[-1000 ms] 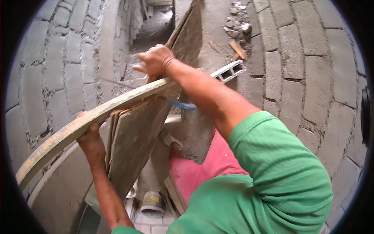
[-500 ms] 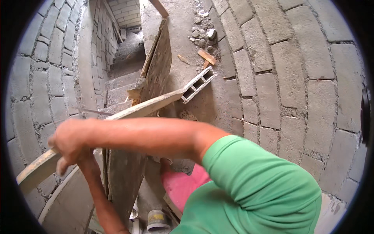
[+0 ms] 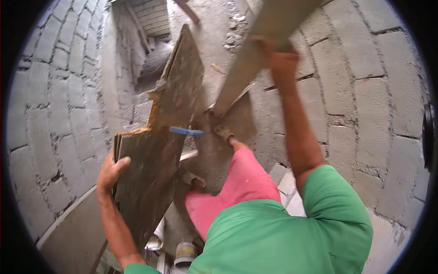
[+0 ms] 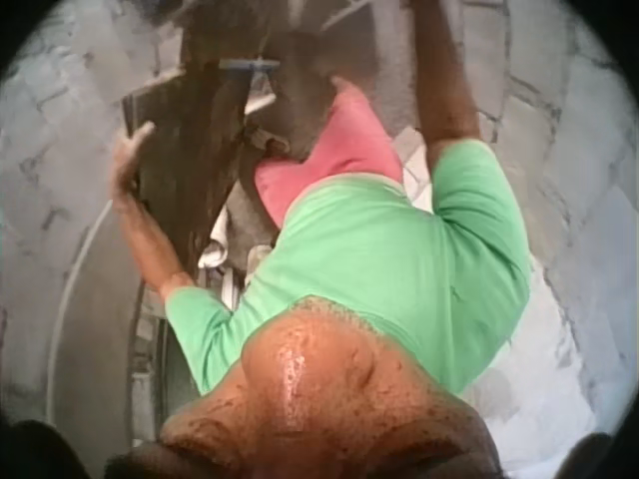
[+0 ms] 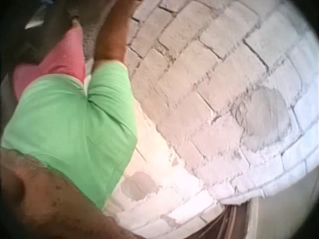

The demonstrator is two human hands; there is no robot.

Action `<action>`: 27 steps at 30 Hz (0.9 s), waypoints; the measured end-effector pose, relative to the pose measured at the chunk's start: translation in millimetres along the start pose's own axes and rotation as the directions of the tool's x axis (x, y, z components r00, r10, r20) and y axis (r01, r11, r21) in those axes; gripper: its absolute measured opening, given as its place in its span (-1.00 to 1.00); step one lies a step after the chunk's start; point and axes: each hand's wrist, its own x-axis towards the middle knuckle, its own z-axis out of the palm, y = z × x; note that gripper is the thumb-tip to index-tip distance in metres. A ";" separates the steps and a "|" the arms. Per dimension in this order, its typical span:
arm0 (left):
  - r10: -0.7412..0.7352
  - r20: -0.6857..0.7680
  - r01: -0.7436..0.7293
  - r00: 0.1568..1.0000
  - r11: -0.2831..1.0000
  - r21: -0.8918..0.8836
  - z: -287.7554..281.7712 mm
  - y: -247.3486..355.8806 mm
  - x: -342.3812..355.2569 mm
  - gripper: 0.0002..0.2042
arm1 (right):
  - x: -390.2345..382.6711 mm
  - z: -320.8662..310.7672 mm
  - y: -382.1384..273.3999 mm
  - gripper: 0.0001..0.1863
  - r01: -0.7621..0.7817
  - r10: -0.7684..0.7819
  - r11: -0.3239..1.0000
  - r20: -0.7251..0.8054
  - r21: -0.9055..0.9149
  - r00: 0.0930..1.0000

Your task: The person holds a wooden board and cuts it with a hand saw, then aligns a wooden strip onto the board and saws along the line.

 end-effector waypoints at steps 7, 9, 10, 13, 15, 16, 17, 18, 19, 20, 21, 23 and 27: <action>-0.099 -0.282 0.169 0.954 0.958 0.234 -29.1 42.5 18.8 -0.47 | -52.6 -133.7 74.6 -0.66 -0.405 0.428 0.904 -0.297 0.140 0.853; -0.103 -0.385 0.223 0.917 0.933 0.282 -39.7 43.0 35.9 -0.49 | -85.0 -140.4 116.4 -0.69 -0.456 0.498 0.867 -0.349 0.201 0.794; -0.094 -0.479 0.273 0.873 0.908 0.319 -46.7 35.9 44.2 -0.50 | -105.3 -141.6 132.9 -0.68 -0.506 0.570 0.822 -0.354 0.262 0.741; 0.106 -0.675 0.389 0.730 0.748 0.538 -91.5 -25.6 85.6 -0.43 | -163.8 -175.5 215.1 -0.60 -0.578 0.685 0.728 -0.410 0.369 0.602; 0.106 -0.731 0.445 0.674 0.732 0.516 -97.1 -31.5 119.0 -0.38 | -187.6 -207.2 246.8 -0.56 -0.629 0.707 0.703 -0.426 0.332 0.564; 0.045 -0.742 0.470 0.668 0.749 0.468 -97.5 -34.5 132.8 -0.35 | -198.9 -224.6 259.4 -0.55 -0.625 0.678 0.726 -0.456 0.288 0.577; 0.044 -0.739 0.450 0.673 0.768 0.455 -95.1 -47.9 148.9 -0.35 | -206.8 -260.0 287.3 -0.52 -0.665 0.707 0.689 -0.473 0.289 0.526; 0.079 -0.760 0.427 0.646 0.787 0.445 -110.7 -61.7 156.3 -0.33 | -214.5 -273.9 309.6 -0.48 -0.705 0.743 0.639 -0.484 0.309 0.462; 0.114 -0.784 0.428 0.610 0.785 0.447 -137.9 -74.4 149.1 -0.30 | -223.6 -260.6 315.5 -0.48 -0.709 0.758 0.626 -0.471 0.326 0.452; 0.082 -0.837 0.541 0.540 0.729 0.420 -170.8 -84.0 134.5 -0.29 | -232.3 -245.7 318.6 -0.45 -0.757 0.830 0.519 -0.445 0.397 0.335; 0.073 -0.836 0.558 0.544 0.713 0.425 -186.2 -91.1 131.1 -0.27 | -235.6 -247.5 322.4 -0.42 -0.789 0.873 0.423 -0.434 0.444 0.224; 0.031 -0.822 0.519 0.569 0.761 0.388 -179.8 -102.1 161.8 -0.28 | -231.0 -293.2 337.1 -0.36 -0.761 0.827 0.500 -0.489 0.414 0.277; -0.016 -0.838 0.536 0.545 0.775 0.334 -186.1 -117.3 196.7 -0.33 | -236.0 -347.7 345.7 -0.24 -0.925 0.898 0.322 -0.373 0.202 0.231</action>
